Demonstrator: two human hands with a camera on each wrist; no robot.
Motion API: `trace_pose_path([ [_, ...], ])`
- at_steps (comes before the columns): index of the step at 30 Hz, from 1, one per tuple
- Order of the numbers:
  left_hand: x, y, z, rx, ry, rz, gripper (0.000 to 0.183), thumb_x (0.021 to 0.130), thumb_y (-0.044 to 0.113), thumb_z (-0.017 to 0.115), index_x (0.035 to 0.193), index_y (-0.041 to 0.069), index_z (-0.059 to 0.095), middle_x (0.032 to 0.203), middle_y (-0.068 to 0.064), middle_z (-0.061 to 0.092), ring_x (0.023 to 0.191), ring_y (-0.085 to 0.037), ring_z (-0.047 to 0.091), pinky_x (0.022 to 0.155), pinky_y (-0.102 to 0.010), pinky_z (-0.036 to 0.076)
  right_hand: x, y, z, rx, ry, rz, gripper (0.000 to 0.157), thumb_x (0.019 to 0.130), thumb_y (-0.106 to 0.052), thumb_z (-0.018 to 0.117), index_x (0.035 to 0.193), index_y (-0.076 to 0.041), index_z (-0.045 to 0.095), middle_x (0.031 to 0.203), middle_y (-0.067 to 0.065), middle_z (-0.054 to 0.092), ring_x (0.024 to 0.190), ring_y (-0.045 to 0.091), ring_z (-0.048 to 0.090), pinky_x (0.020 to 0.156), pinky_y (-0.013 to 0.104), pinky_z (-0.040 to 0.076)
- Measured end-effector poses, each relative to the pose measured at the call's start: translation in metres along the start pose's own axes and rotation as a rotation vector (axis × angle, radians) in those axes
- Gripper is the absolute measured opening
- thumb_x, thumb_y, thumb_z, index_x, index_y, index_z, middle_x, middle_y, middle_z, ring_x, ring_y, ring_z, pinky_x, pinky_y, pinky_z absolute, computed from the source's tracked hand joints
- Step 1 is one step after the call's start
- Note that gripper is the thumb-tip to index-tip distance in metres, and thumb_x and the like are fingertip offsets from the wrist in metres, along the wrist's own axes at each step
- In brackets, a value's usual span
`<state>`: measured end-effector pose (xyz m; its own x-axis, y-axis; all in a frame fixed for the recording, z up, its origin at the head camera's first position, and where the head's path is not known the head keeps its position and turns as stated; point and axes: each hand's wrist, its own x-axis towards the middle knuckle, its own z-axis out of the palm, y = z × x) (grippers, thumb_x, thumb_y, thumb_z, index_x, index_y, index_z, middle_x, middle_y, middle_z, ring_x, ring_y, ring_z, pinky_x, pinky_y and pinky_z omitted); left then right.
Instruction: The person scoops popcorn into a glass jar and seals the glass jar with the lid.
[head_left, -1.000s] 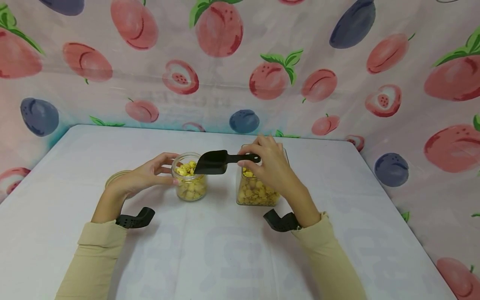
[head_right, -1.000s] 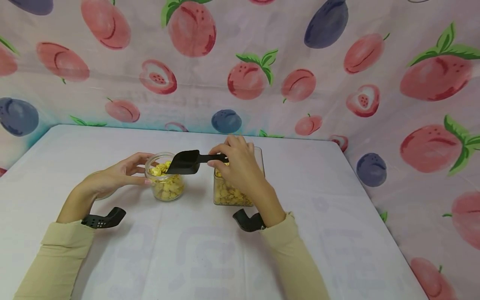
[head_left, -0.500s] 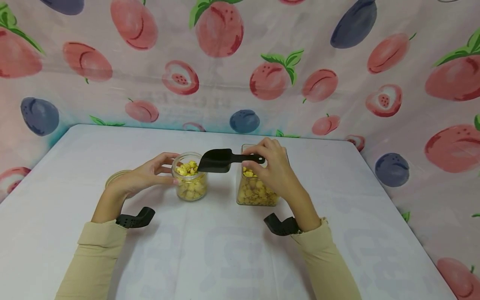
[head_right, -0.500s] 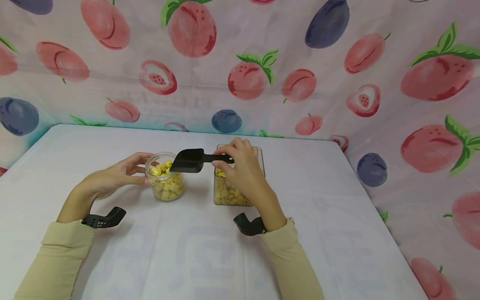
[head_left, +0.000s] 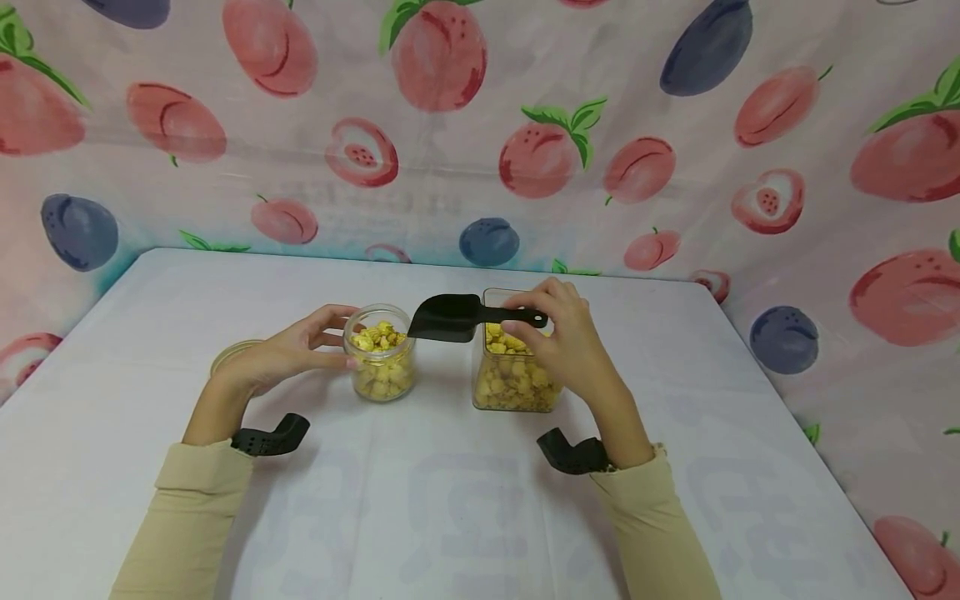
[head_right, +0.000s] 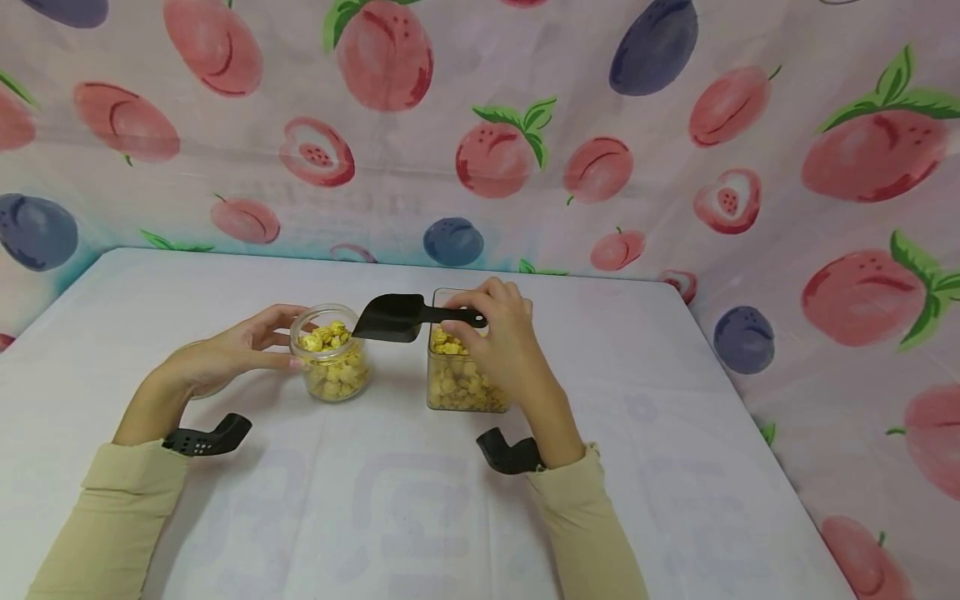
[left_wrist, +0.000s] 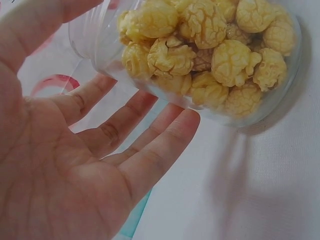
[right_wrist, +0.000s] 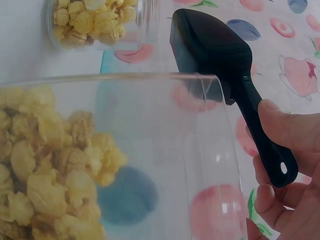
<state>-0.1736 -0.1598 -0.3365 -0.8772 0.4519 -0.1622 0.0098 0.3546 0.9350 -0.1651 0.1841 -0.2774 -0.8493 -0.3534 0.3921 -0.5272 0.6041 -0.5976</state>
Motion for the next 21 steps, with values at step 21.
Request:
trace_pose_path([
  [21,-0.002,0.004,0.004,0.038,0.005,-0.028,0.069,0.084,0.023,0.069,0.140,0.013,0.031,0.138,-0.009,0.039,0.130,-0.033,0.036,0.103,-0.053,0.031,-0.011,0.014,-0.030,0.057,0.078,0.061,0.022,0.085,-0.012,0.068,0.105,-0.005,0.067,0.097,0.010,0.055,0.091,0.018,0.041,0.073,0.033,0.036],
])
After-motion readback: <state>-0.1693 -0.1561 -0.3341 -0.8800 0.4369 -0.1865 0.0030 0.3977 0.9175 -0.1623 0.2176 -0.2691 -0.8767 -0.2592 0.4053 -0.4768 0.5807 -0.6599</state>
